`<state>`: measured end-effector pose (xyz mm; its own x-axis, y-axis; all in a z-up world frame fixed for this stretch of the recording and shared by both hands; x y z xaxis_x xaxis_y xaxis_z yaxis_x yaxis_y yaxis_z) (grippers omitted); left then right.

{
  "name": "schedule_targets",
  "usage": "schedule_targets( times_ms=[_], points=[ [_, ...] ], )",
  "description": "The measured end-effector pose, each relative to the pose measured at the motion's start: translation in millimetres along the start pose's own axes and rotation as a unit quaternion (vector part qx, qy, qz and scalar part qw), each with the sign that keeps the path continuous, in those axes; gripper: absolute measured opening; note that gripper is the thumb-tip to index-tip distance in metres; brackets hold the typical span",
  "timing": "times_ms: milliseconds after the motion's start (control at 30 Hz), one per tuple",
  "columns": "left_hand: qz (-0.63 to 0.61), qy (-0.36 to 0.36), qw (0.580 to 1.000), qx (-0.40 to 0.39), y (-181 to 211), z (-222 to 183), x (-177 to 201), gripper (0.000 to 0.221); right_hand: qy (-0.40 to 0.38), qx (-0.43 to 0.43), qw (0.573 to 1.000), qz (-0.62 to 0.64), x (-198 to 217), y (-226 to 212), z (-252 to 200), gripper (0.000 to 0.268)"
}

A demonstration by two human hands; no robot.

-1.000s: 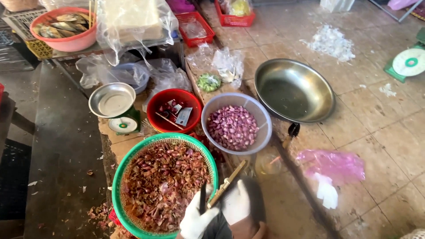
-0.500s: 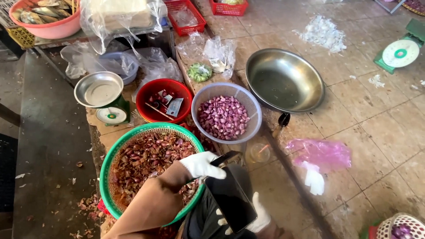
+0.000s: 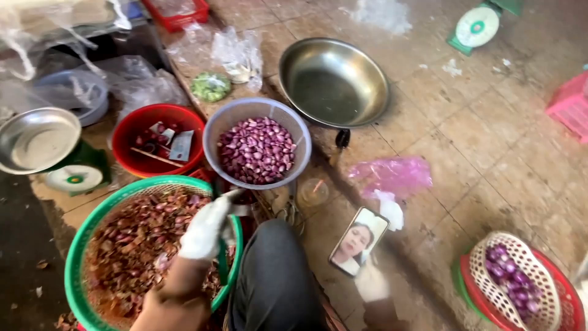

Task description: A person wearing gloves uses a small knife to peel and trim shallots, placing the cleaned vegetables into a basket in a market setting.

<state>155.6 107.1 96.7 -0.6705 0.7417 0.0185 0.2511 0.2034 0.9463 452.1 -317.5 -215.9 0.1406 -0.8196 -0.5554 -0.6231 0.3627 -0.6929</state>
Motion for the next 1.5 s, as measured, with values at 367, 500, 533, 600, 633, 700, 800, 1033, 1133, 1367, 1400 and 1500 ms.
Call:
schedule_targets(
  times_ms=[367,500,533,600,633,700,800,1033,1133,1367,1400,1500],
  points=[
    [-0.324,0.171,0.929,0.049,-169,-73,79,0.067,0.09,-0.129,0.847,-0.508,-1,72,41,0.047],
    [-0.296,0.184,0.935,0.058,-198,-96,90,0.071,-0.095,0.005,0.568,-0.818,96,121,122,0.039],
    [-0.296,0.186,0.935,0.059,-196,-101,87,0.071,-0.097,0.004,0.567,-0.818,87,84,90,0.039],
    [-0.291,0.279,0.909,0.104,-194,-109,80,0.06,0.002,-0.035,0.626,-0.779,5,75,77,0.053],
    [-0.293,0.281,0.908,0.105,-185,-113,77,0.06,0.051,-0.053,0.652,-0.755,-12,69,62,0.066],
    [-0.259,0.287,0.911,0.142,-169,-120,73,0.055,0.149,-0.088,0.695,-0.698,-60,41,48,0.095],
    [-0.303,0.296,0.893,0.153,-180,-121,73,0.053,0.059,-0.185,0.703,-0.684,-129,12,-8,0.141],
    [-0.323,0.234,0.909,0.124,-239,-113,92,0.066,0.107,-0.163,0.609,-0.769,-90,20,54,0.099],
    [-0.312,0.249,0.908,0.125,-230,-115,89,0.067,0.122,-0.177,0.611,-0.762,-78,19,60,0.092],
    [-0.323,0.266,0.9,0.124,-230,-121,97,0.064,0.153,-0.159,0.713,-0.666,-34,40,49,0.068],
    [-0.331,0.257,0.899,0.128,-230,-122,99,0.064,0.169,-0.141,0.755,-0.617,-44,38,35,0.062],
    [-0.345,0.259,0.892,0.135,-239,-123,102,0.062,0.181,-0.142,0.756,-0.613,-61,33,18,0.068]
  ],
)
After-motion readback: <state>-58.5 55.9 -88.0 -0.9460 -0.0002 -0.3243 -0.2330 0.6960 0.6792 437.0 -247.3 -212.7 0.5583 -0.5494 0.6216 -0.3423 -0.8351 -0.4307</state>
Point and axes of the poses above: each hand's wrist, its own z-axis towards the middle knuckle, its own x-axis out of the back of the hand, y = z × x, the point moved 1 cm from there along z, towards the middle knuckle, and after that the axes turned 1 degree about -z, right-handed, at the moved point
